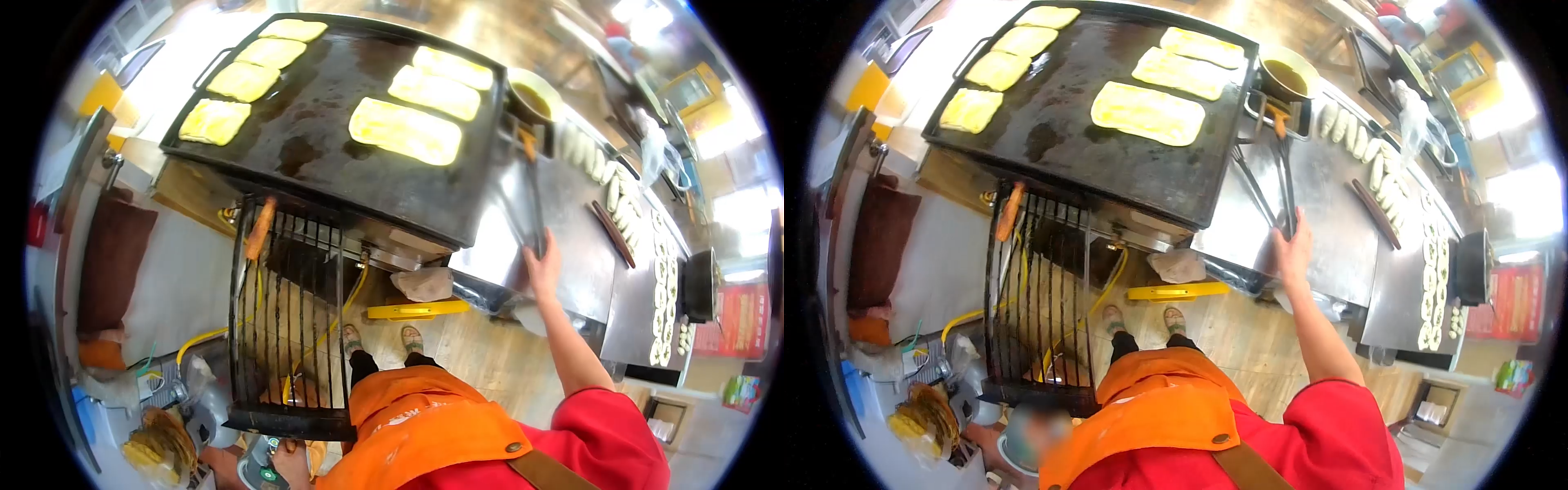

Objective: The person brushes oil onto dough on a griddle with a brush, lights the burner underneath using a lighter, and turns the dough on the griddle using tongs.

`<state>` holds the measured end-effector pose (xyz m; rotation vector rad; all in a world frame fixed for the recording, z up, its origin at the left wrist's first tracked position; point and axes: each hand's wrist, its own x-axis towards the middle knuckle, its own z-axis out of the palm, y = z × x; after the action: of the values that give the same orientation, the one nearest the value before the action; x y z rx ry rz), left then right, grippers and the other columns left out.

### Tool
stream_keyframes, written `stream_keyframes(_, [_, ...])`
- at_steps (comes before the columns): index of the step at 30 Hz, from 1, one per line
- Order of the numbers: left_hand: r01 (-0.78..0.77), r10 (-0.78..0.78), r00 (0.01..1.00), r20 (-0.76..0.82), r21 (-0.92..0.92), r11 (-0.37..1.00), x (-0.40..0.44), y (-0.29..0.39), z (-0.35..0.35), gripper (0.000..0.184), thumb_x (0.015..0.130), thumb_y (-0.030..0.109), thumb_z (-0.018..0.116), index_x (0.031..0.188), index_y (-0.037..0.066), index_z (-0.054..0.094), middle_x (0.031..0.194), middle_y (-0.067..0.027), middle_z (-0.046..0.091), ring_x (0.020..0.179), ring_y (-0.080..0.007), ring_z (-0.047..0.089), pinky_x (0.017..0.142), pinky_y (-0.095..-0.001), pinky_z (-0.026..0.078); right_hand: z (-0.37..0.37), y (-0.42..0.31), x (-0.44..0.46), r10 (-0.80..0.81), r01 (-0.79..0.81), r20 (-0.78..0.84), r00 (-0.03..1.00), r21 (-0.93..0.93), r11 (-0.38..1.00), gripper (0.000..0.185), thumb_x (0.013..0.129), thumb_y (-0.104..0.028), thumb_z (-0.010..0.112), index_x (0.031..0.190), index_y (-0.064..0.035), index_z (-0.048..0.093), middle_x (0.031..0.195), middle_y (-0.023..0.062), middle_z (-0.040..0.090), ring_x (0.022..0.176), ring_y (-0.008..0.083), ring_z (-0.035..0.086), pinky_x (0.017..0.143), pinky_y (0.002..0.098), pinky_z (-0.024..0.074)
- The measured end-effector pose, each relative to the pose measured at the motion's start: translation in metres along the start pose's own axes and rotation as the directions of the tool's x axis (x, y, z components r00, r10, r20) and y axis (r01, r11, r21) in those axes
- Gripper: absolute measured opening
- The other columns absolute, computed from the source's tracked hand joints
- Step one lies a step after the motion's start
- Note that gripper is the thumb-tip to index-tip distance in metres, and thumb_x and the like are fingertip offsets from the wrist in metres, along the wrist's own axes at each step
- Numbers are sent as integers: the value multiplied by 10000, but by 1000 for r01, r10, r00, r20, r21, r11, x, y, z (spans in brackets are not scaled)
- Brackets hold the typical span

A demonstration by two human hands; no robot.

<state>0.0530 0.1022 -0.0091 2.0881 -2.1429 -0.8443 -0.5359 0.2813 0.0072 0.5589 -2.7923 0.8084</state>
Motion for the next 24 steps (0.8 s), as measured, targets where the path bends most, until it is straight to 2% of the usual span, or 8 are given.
stream_keyframes(2, [-34, 32, 999, -22, -93, 995, -4, 7, -5, 183, 676, 171, 680, 689, 13, 588, 565, -149, 554, 518, -307, 552, 555, -374, 448, 3, 15, 4, -54, 55, 21, 998, -48, 997, 645, 755, -184, 674, 1319, -39, 399, 1244, 197, 496, 1140, 345, 467, 976, 384, 363])
stream_keyframes(4, [-74, 71, 996, -50, -58, 996, -8, 22, -13, 179, 677, 174, 673, 648, 23, 581, 555, -140, 553, 506, -309, 551, 540, -384, 453, 0, 17, 7, -53, 52, 81, 995, 18, 998, 677, 748, -155, 667, 1342, -48, 361, 1279, 187, 463, 1161, 358, 428, 988, 396, 346])
stream_keyframes(6, [-276, 298, 944, -139, 162, 948, -6, -18, 9, 198, 675, 210, 671, 649, 31, 591, 559, -153, 564, 532, -348, 569, 542, -413, 464, -6, 5, 5, -17, 17, 105, 994, 5, 1000, 682, 753, -159, 662, 1349, -52, 350, 1280, 186, 462, 1156, 359, 430, 983, 400, 348])
stream_keyframes(10, [-298, 316, 934, -169, 126, 946, -8, -8, 10, 231, 672, 257, 672, 651, 38, 599, 565, -170, 570, 565, -374, 578, 551, -438, 470, -11, -12, 4, 13, -9, 120, 993, -31, 999, 682, 759, -166, 662, 1352, -57, 344, 1283, 182, 461, 1151, 357, 429, 983, 396, 346])
stream_keyframes(16, [-271, 282, 957, -68, 135, 953, -11, -57, 31, 222, 676, 255, 659, 706, 37, 626, 591, -183, 582, 591, -378, 588, 566, -438, 471, -12, -7, -2, -31, 38, 118, 993, -57, 998, 642, 783, -155, 652, 1343, -51, 357, 1278, 174, 465, 1153, 349, 426, 985, 392, 341])
stream_keyframes(20, [-207, 219, 975, -46, 189, 960, -13, -47, 16, 231, 679, 253, 655, 730, 29, 633, 612, -190, 595, 603, -377, 593, 569, -437, 472, -6, 2, -3, -55, 58, 93, 994, -32, 998, 628, 780, -145, 658, 1332, -43, 375, 1275, 173, 469, 1159, 343, 424, 986, 390, 339])
stream_keyframes(24, [-290, 320, 942, -97, 240, 927, -8, -60, 14, 208, 683, 236, 645, 733, 34, 640, 610, -198, 595, 578, -374, 591, 565, -437, 478, -4, 9, -1, -102, 104, 79, 992, -27, 994, 641, 771, -154, 671, 1331, -45, 379, 1280, 171, 467, 1167, 338, 422, 989, 386, 336])
